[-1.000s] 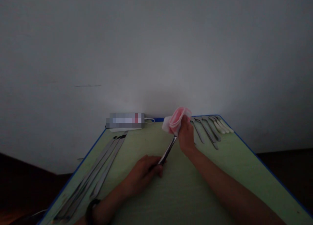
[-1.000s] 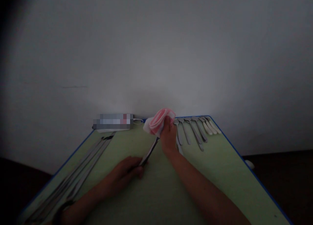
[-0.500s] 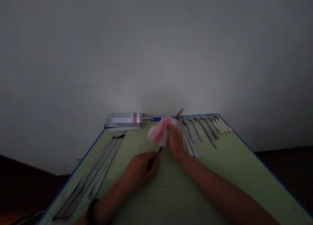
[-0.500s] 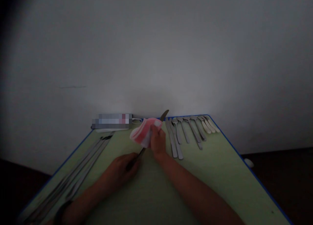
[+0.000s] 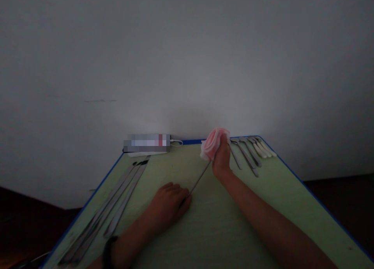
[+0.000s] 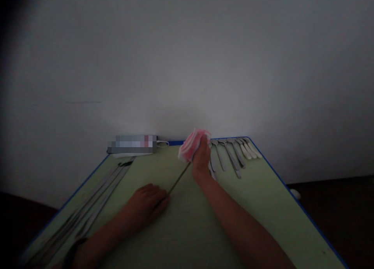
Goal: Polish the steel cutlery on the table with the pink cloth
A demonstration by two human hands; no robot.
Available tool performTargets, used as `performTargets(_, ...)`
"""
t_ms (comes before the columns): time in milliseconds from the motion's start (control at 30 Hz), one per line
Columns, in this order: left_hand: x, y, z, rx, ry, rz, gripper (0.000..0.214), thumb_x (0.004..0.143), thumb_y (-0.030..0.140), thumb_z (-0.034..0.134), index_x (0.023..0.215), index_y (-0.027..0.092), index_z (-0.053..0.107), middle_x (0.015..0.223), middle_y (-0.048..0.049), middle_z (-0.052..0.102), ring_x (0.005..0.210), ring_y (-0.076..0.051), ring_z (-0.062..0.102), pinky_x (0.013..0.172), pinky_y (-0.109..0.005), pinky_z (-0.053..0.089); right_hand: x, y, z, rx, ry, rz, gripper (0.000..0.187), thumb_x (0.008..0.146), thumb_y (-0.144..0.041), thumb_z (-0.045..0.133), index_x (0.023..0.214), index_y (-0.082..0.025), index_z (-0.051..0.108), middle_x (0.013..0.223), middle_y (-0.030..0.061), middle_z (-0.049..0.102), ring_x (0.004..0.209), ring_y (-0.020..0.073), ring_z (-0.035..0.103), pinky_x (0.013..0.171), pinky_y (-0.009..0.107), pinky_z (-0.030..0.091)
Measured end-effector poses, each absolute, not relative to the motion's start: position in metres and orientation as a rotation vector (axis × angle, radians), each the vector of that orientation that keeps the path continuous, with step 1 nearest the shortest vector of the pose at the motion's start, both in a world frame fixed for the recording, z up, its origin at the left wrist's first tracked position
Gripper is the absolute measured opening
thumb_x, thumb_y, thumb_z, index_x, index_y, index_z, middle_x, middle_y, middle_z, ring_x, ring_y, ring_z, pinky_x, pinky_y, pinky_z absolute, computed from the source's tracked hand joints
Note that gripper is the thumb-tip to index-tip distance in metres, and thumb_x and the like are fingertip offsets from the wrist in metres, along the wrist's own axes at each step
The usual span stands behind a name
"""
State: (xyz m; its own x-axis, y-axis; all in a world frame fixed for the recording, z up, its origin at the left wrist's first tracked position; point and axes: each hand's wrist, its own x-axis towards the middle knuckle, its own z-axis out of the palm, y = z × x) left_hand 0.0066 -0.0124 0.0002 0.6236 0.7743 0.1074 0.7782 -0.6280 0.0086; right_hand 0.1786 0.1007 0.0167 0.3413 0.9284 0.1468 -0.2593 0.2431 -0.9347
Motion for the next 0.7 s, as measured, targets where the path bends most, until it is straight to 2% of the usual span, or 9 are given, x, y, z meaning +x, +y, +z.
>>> performTargets(167, -0.001, -0.011, 0.000, -2.899, -1.399, -0.254, 0.031, 0.095, 0.031, 0.035, 0.076, 0.018, 0.055, 0.070, -0.0029, 0.059, 0.068, -0.018, 0.055, 0.068, -0.032, 0.039, 0.173, 0.089, 0.001, -1.101, -0.778, 0.891, 0.053, 0.081, -0.063, 0.034, 0.080, -0.015, 0.057, 0.071, 0.0032, 0.058, 0.066, 0.0147, 0.051, 0.060, 0.025, 0.040)
performTargets(367, -0.006, -0.006, 0.001, -2.997, -1.660, -0.487, 0.035, 0.096, 0.035, 0.029, 0.080, 0.018, 0.055, 0.073, -0.0035, 0.059, 0.071, -0.019, 0.055, 0.068, -0.030, 0.041, 0.151, 0.060, -0.004, -1.185, -0.980, 0.964, 0.050, 0.081, -0.064, 0.034, 0.060, -0.020, 0.045, 0.054, -0.0027, 0.041, 0.052, 0.0118, 0.037, 0.048, 0.025, 0.030)
performTargets(500, -0.005, -0.004, 0.003, -3.032, -1.878, -0.684, 0.034, 0.094, 0.039, 0.033, 0.076, 0.018, 0.054, 0.070, -0.0017, 0.057, 0.066, -0.017, 0.054, 0.062, -0.026, 0.040, 0.142, 0.055, -0.006, -1.128, -1.038, 1.073, 0.046, 0.079, -0.061, 0.039, 0.060, -0.019, 0.044, 0.055, -0.0028, 0.041, 0.052, 0.0114, 0.036, 0.049, 0.025, 0.030)
performTargets(600, -0.005, -0.002, 0.006, -3.027, -2.082, -0.915, 0.039, 0.094, 0.041, 0.031, 0.067, 0.019, 0.049, 0.060, 0.0022, 0.052, 0.056, -0.013, 0.049, 0.054, -0.022, 0.038, 0.143, 0.058, -0.009, -0.983, -0.999, 1.187, 0.039, 0.078, -0.054, 0.043, 0.060, -0.019, 0.044, 0.055, -0.0035, 0.040, 0.053, 0.0107, 0.035, 0.050, 0.024, 0.032)
performTargets(700, -0.006, -0.001, 0.008, -2.941, -2.206, -1.137, 0.040, 0.093, 0.043, 0.031, 0.066, 0.019, 0.048, 0.058, 0.0032, 0.050, 0.053, -0.012, 0.047, 0.052, -0.021, 0.037, 0.146, 0.059, -0.009, -0.909, -1.092, 1.265, 0.030, 0.073, -0.045, 0.052, 0.060, -0.018, 0.048, 0.057, -0.0030, 0.045, 0.054, 0.0102, 0.038, 0.051, 0.023, 0.034)
